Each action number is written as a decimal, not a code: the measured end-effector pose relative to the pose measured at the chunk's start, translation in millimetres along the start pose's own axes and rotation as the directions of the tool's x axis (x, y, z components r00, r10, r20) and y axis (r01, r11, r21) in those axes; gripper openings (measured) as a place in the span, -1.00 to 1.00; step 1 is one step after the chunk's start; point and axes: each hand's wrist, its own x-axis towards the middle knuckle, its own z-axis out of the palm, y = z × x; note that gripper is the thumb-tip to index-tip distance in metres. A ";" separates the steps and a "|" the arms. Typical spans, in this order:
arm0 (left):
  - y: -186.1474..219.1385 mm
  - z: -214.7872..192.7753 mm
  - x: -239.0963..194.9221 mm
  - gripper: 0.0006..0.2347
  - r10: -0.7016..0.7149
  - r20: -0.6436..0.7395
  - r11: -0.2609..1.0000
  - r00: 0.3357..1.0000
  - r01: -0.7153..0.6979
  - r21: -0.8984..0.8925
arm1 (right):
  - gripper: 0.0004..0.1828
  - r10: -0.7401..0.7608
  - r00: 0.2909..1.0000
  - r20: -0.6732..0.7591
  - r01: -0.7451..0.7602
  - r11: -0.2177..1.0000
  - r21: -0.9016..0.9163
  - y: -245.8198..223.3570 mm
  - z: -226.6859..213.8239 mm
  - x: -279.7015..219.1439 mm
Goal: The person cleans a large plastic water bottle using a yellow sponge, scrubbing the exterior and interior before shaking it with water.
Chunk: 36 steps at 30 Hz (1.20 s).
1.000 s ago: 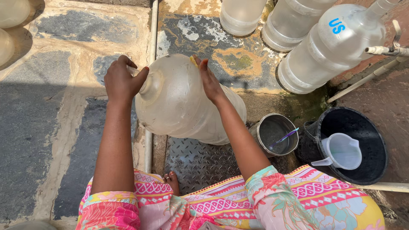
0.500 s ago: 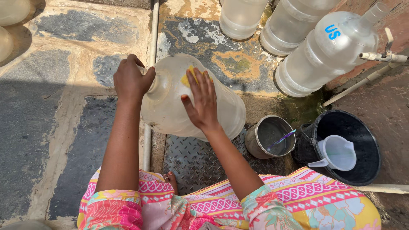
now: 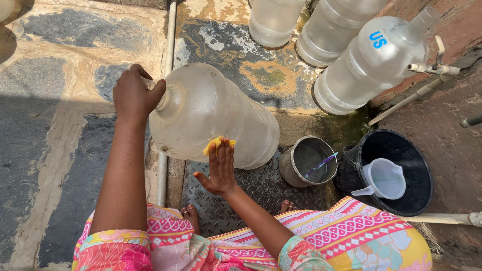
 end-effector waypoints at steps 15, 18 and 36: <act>-44.6 -1.3 4.3 -0.65 -0.098 -0.046 0.995 0.994 0.096 -0.040 | -0.01 0.756 0.655 -0.004 -0.732 0.635 0.248 159.1 -6.2 -10.5; -47.0 -1.1 4.1 -0.65 -0.074 -0.069 0.997 0.995 0.073 -0.024 | 0.07 0.494 0.869 0.018 -0.474 0.824 0.309 64.8 -14.8 32.0; -56.9 -12.1 4.9 -0.69 0.030 -0.142 0.999 0.989 -0.027 0.024 | 0.48 0.685 0.199 0.701 -0.669 -0.428 0.608 276.3 6.9 -84.3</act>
